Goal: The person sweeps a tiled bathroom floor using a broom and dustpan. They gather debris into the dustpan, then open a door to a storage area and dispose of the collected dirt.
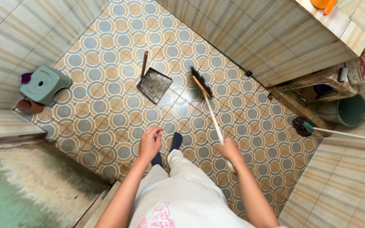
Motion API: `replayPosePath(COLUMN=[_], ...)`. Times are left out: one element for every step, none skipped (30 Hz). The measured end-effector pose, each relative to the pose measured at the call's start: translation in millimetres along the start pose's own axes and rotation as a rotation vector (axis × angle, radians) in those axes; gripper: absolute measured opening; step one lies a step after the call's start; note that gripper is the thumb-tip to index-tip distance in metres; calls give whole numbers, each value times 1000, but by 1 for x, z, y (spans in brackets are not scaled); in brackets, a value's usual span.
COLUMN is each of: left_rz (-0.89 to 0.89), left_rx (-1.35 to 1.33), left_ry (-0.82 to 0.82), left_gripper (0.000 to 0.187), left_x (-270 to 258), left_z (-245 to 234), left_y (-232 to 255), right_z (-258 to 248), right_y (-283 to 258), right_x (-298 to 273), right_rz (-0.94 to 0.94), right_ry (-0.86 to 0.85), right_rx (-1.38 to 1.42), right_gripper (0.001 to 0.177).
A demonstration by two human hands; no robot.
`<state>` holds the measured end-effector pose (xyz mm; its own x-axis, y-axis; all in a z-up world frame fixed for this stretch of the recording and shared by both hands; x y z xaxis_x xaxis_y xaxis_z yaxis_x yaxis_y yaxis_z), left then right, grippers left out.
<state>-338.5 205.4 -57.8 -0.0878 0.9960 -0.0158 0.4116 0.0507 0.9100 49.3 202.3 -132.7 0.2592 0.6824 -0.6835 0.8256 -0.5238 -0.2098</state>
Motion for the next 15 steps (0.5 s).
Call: replayPosePath(left_rz=[-7, -14, -22, -27, -22, -25, -27, -57, -86, -107, -118, -127, -135, -120, -105], left_rx=[28, 35, 42, 46, 44, 40, 37, 31, 25, 23, 23, 27, 31, 24, 18], left_ry=[2, 9, 16, 25, 46, 62, 78, 68, 58, 53, 56, 60, 64, 61, 57], left_gripper=[18, 18, 18, 18, 17, 17, 16, 17, 17, 18, 18, 18, 18, 18, 19], left_x=[7, 12, 17, 25, 33, 35, 37, 38, 38, 43, 45, 48, 54, 58, 62], left_z=[4, 7, 10, 14, 17, 19, 21, 24, 25, 25, 26, 25, 24, 21, 18], left_y=[0, -1, -2, -2, -3, -3, -4, -6, -7, -8, -7, -7, -8, -9, -11], right_z=[10, 21, 31, 39, 46, 48, 44, 34, 22, 1, -23, -44, -59, -70, -81], right_y=[-8, -18, -28, -36, -44, -46, -45, -42, -40, -36, -32, -30, -33, -33, -32], right_x=[25, 45, 59, 66, 68, 61, 52, 38, 22, 10, -1, -16, -27, -38, -45], right_rz=[26, 5, -17, -60, -104, -142, -165, -189, -212, -150, -87, -86, -85, 7, 98], right_ry=[4, 20, 35, 7, -22, -58, -104, -149, -194, -228, -261, -280, -300, -296, -290], right_rx=[-39, -22, -4, -97, -190, -286, -287, -291, -294, -250, -205, -146, -87, -36, 14], right_gripper=[25, 28, 33, 33, 32, 31, 30, 29, 28, 27, 26, 27, 29, 31, 34])
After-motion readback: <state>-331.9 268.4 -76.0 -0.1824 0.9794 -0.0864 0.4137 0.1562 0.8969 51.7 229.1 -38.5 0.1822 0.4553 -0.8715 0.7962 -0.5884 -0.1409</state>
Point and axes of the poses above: each hand's wrist, its own x-axis towards the middle knuckle, its own z-axis out of the palm, y = z × x, the point moved 4 cm from there along x, towards the middle knuckle, and after that the axes turned 4 degrees about z, right-handed, at the moved point
